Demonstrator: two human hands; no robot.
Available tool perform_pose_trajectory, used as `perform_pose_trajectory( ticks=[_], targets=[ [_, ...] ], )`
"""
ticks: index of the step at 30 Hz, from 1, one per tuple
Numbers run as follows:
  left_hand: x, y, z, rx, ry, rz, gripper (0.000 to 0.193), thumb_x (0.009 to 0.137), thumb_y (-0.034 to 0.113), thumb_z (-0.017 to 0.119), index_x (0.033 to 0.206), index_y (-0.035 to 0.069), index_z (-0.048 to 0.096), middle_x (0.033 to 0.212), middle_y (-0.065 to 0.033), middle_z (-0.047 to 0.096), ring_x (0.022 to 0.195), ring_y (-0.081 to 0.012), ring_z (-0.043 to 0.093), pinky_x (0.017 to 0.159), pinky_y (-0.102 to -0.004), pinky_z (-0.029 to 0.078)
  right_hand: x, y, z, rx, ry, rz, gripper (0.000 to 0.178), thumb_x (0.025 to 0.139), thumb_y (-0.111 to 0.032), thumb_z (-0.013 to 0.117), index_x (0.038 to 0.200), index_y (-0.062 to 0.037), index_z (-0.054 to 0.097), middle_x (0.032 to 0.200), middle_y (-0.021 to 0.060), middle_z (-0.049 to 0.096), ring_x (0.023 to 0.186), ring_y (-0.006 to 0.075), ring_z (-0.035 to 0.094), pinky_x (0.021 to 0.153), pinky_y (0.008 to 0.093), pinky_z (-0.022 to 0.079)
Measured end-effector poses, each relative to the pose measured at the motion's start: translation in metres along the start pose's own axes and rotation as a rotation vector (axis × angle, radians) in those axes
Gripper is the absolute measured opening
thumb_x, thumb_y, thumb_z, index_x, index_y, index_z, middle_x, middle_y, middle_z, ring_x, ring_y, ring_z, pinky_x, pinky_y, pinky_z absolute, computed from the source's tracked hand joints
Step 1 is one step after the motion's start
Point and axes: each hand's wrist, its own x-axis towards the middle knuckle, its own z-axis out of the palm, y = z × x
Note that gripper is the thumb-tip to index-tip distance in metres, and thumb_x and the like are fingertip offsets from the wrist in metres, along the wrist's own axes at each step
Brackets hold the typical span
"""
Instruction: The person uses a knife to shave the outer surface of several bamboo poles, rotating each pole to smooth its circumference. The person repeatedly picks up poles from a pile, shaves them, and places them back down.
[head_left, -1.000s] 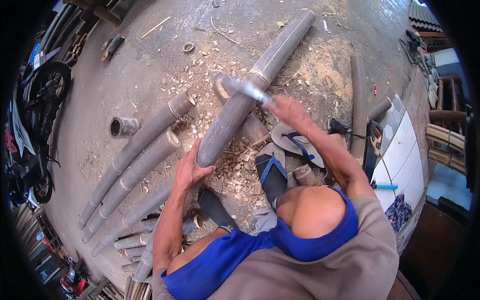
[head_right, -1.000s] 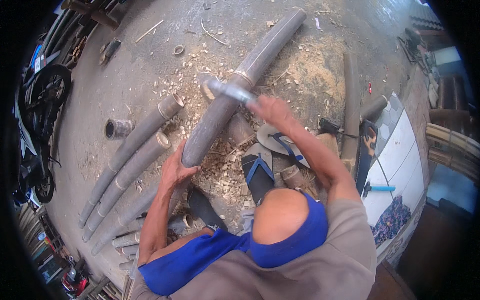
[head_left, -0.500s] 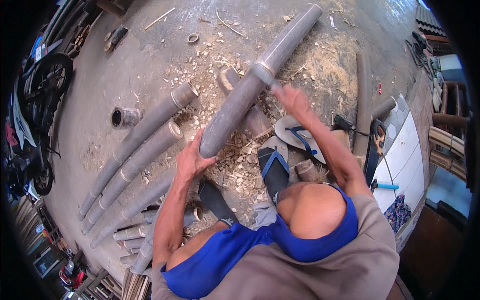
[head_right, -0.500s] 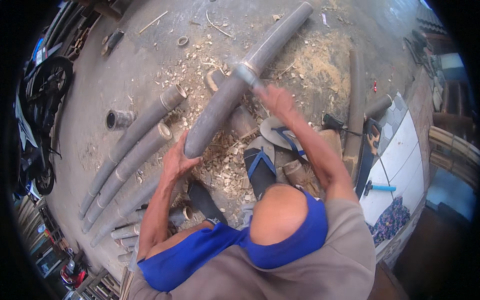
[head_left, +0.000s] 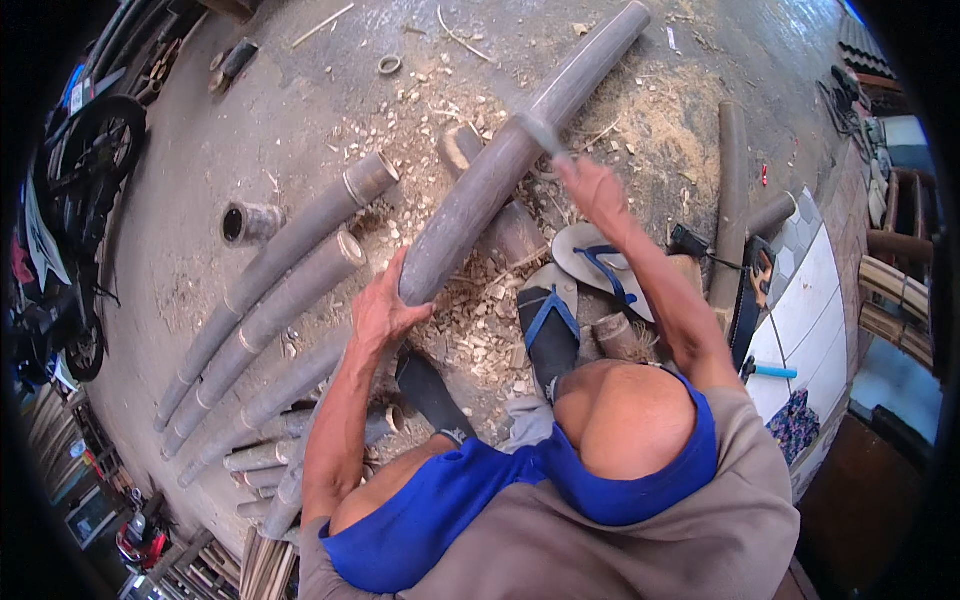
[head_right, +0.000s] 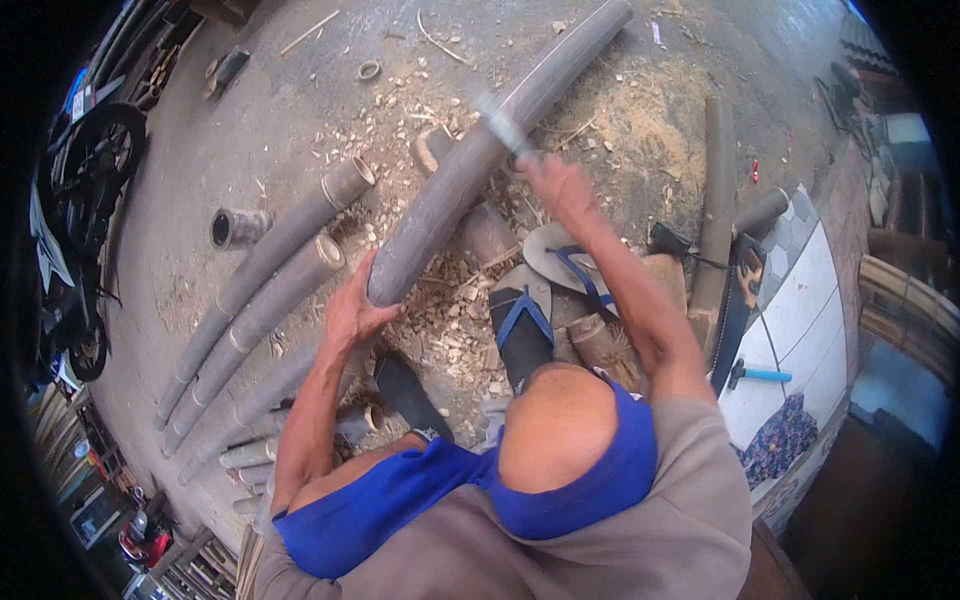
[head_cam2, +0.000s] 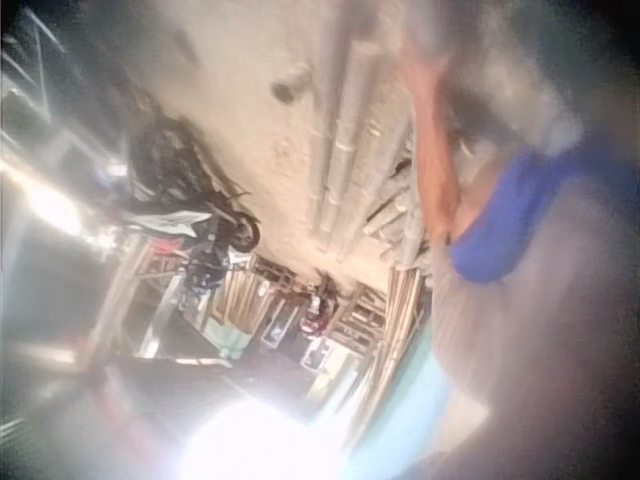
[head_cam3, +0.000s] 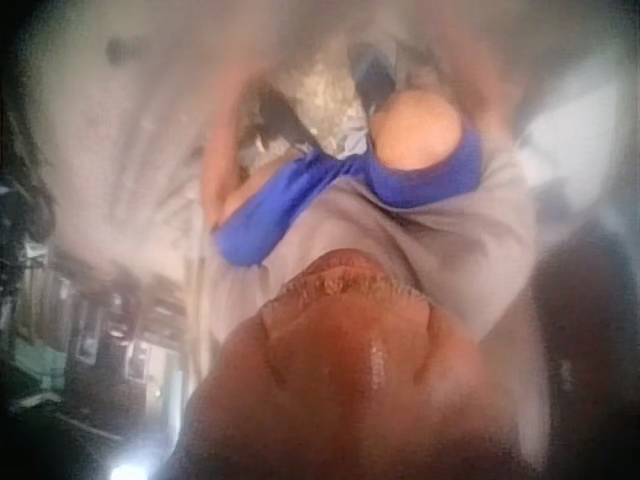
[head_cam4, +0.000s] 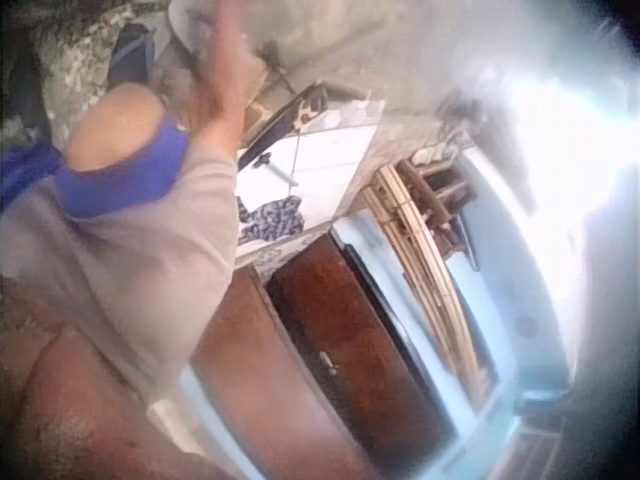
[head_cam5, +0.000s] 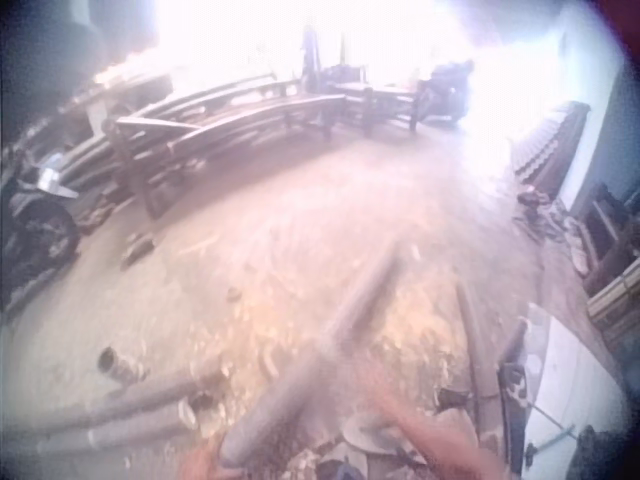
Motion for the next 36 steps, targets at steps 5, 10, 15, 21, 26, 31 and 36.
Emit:
perform_pose_trajectory(
  ticks=[5,10,15,21,26,31,36],
  targets=[
    [0.007,0.008,-0.012,-0.057,-0.071,-0.013,0.114,0.062,0.045,0.087,0.163,0.023,0.039,0.120,-0.0244,0.073,0.113,-0.0430,0.071,0.099,-0.0497,0.054,0.013,0.023,0.000,0.002,0.112,0.293,0.073,0.102,-0.073,0.045,0.103,-0.0044,0.070,0.082,0.0279,0.072,0.083,0.0487,0.073,0.072,0.0603,0.055],
    [0.009,-0.008,-0.011,-0.103,-0.113,-0.033,0.116,0.062,0.045,0.089,0.164,0.023,0.038,0.118,-0.0255,0.073,0.110,-0.0439,0.071,0.097,-0.0501,0.055,0.007,-0.002,0.001,0.003,-0.052,0.040,0.081,0.102,-0.075,0.041,0.100,0.0009,0.071,0.088,0.0311,0.072,0.087,0.0510,0.072,0.075,0.0600,0.055],
    [-0.012,0.016,0.018,0.251,0.125,-0.049,0.119,0.062,0.049,0.090,0.165,0.021,0.035,0.121,-0.0286,0.070,0.110,-0.0447,0.070,0.095,-0.0510,0.055,0.013,0.000,-0.010,0.155,0.065,0.197,0.077,0.103,-0.073,0.044,0.097,-0.0001,0.067,0.086,0.0318,0.071,0.088,0.0534,0.070,0.076,0.0591,0.055],
    [0.003,0.014,-0.008,-0.069,-0.038,0.002,0.110,0.066,0.047,0.086,0.163,0.021,0.040,0.123,-0.0295,0.070,0.113,-0.0451,0.070,0.097,-0.0516,0.055,0.002,0.029,0.009,0.135,0.142,0.119,0.071,0.104,-0.070,0.046,0.098,-0.0018,0.065,0.081,0.0289,0.070,0.079,0.0507,0.071,0.073,0.0593,0.055],
    [0.008,0.002,-0.011,-0.091,-0.100,-0.035,0.111,0.064,0.047,0.087,0.162,0.020,0.041,0.123,-0.0273,0.073,0.114,-0.0434,0.071,0.100,-0.0500,0.054,-0.007,-0.007,-0.006,-0.047,-0.100,-0.114,0.072,0.103,-0.073,0.045,0.098,-0.0053,0.070,0.077,0.0239,0.071,0.075,0.0453,0.073,0.065,0.0561,0.056],
    [0.011,0.004,-0.011,-0.137,-0.120,-0.010,0.115,0.062,0.047,0.089,0.163,0.021,0.040,0.123,-0.0256,0.074,0.115,-0.0426,0.071,0.102,-0.0484,0.054,0.010,0.000,-0.006,0.103,0.018,0.249,0.072,0.101,-0.073,0.047,0.105,-0.0040,0.065,0.084,0.0257,0.073,0.081,0.0468,0.074,0.070,0.0577,0.057],
    [0.013,0.003,-0.013,-0.126,-0.145,-0.060,0.115,0.063,0.046,0.089,0.163,0.022,0.039,0.124,-0.0258,0.073,0.113,-0.0430,0.071,0.101,-0.0490,0.054,0.004,0.003,-0.003,0.009,0.008,0.058,0.075,0.104,-0.071,0.044,0.094,0.0002,0.066,0.081,0.0305,0.071,0.085,0.0502,0.073,0.075,0.0591,0.057]
  ],
)
